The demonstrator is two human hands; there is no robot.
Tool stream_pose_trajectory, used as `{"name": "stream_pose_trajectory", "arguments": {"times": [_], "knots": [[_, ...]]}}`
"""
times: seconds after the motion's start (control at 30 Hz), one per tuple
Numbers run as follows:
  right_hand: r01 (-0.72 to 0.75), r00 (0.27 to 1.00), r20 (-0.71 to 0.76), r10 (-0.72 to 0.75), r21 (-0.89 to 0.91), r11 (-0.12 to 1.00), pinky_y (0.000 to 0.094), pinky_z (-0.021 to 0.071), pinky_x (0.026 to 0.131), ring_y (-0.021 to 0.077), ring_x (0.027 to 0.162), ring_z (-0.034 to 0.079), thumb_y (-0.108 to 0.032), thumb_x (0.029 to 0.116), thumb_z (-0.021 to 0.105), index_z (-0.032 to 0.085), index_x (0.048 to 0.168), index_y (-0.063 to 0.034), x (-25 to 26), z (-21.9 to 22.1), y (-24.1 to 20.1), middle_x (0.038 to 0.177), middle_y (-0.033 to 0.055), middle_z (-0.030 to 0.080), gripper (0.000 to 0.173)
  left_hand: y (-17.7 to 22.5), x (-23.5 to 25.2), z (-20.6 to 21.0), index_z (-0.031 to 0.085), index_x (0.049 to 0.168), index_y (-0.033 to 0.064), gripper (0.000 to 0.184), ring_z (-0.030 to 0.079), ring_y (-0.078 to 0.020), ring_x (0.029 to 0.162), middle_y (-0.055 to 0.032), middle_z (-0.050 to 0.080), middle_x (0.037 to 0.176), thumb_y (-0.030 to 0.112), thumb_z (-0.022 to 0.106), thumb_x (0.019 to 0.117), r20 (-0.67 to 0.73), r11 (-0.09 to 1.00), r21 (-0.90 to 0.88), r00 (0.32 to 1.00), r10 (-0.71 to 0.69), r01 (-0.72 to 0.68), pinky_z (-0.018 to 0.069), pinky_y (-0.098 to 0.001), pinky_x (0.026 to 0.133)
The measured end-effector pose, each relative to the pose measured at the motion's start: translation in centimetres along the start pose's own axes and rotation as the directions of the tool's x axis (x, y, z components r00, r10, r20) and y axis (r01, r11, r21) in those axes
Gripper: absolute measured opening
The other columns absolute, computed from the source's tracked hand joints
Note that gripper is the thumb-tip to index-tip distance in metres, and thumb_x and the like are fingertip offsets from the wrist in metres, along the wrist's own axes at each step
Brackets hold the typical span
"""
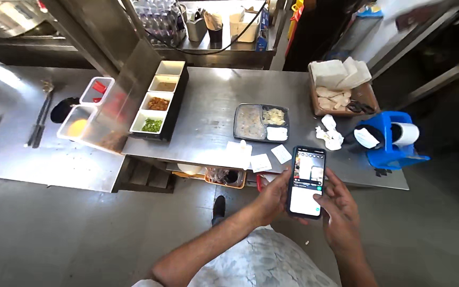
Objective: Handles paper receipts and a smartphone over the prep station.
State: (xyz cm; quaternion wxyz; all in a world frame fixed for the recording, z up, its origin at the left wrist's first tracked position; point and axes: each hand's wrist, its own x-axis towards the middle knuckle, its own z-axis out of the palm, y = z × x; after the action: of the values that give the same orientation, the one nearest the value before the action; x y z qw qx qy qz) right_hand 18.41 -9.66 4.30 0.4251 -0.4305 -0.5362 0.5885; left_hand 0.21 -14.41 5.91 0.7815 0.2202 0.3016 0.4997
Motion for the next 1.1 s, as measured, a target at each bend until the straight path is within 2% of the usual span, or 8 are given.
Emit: {"name": "stream_pose_trajectory", "arguments": {"times": [0.23,0.37,0.6,0.73,0.83,0.93,1.1], "knots": [[-0.007,1.0,-0.026,0.007,-0.027,1.0,0.0303,0.0602,0.086,0.0169,0.107,0.068,-0.01,0.0859,0.059,0.046,0.154,-0.0114,-0.3,-0.7,-0.6,0.125,0.009,0.066,0.069,-0.6,0.5,0.3,0.046,0.148,0.0099,0.07,0.07,-0.0318,0.108,-0.0189,0.065,0.128,0.058,0.014,0.1085,0.068,1.0,-0.027,0.998,-0.006,0.008,0.0613,-0.0489,0.083],[-0.005,0.999,-0.034,0.004,-0.004,1.0,0.0333,0.0596,0.09,0.0197,0.113,0.067,-0.01,0.0859,0.059,0.046,0.154,-0.0118,-0.6,-0.9,-0.6,0.132,0.0114,0.065,0.07,-0.9,0.7,0.3,0.046,0.147,0.0097,0.07,0.07,-0.0324,0.107,-0.0193,0.065,0.128,0.059,0.015,0.1084,0.085,0.998,-0.056,0.996,-0.01,0.015,0.0617,-0.0485,0.081],[0.016,0.999,-0.037,-0.016,0.003,1.0,0.034,0.0581,0.095,0.0195,0.12,0.064,-0.006,0.0841,0.058,0.045,0.156,-0.0111,-1.1,-1.1,-0.2,0.14,0.0098,0.061,0.073,-1.1,0.8,0.1,0.045,0.149,0.0116,0.073,0.07,-0.0322,0.108,-0.0183,0.065,0.13,0.062,0.012,0.1068,0.106,0.999,-0.041,0.994,-0.013,0.018,0.0618,-0.0488,0.082],[-0.004,1.0,-0.017,0.004,0.041,0.999,0.0347,0.0593,0.091,0.0195,0.115,0.066,-0.005,0.0864,0.057,0.047,0.156,-0.0151,-1.4,-1.7,-0.2,0.138,0.0095,0.063,0.071,-1.2,0.8,0.0,0.046,0.15,0.0139,0.075,0.068,-0.0338,0.114,-0.0179,0.063,0.134,0.066,0.016,0.1048,0.098,0.998,-0.048,0.995,-0.036,0.041,0.0606,-0.0526,0.086],[0.002,1.0,0.012,-0.002,0.038,0.999,0.0376,0.0587,0.094,0.0211,0.118,0.066,-0.006,0.0896,0.053,0.048,0.155,-0.0147,-1.5,-2.3,-0.2,0.14,0.0101,0.062,0.066,-1.2,0.7,0.0,0.045,0.15,0.0124,0.076,0.068,-0.0339,0.114,-0.018,0.064,0.134,0.068,0.02,0.1039,0.068,0.996,-0.07,0.996,-0.057,0.061,0.061,-0.052,0.086],[0.006,1.0,0.024,-0.007,0.055,0.998,0.0392,0.0577,0.097,0.0228,0.121,0.064,-0.006,0.0915,0.053,0.049,0.154,-0.0139,-1.6,-2.6,0.0,0.144,0.0102,0.061,0.063,-1.3,0.7,0.0,0.042,0.153,0.0129,0.077,0.067,-0.0361,0.114,-0.0198,0.062,0.136,0.068,0.019,0.1039,0.069,0.993,-0.083,0.995,-0.072,0.078,0.0611,-0.053,0.085],[0.007,1.0,-0.002,-0.007,0.052,0.999,0.0389,0.0576,0.096,0.0229,0.12,0.065,-0.006,0.0926,0.053,0.051,0.153,-0.0137,-1.8,-2.5,0.1,0.141,0.0105,0.062,0.061,-1.1,0.6,0.1,0.039,0.155,0.0158,0.075,0.066,-0.0378,0.117,-0.0199,0.06,0.139,0.067,0.015,0.1044,0.103,0.993,-0.073,0.991,-0.083,0.091,0.0595,-0.0558,0.088]]}}
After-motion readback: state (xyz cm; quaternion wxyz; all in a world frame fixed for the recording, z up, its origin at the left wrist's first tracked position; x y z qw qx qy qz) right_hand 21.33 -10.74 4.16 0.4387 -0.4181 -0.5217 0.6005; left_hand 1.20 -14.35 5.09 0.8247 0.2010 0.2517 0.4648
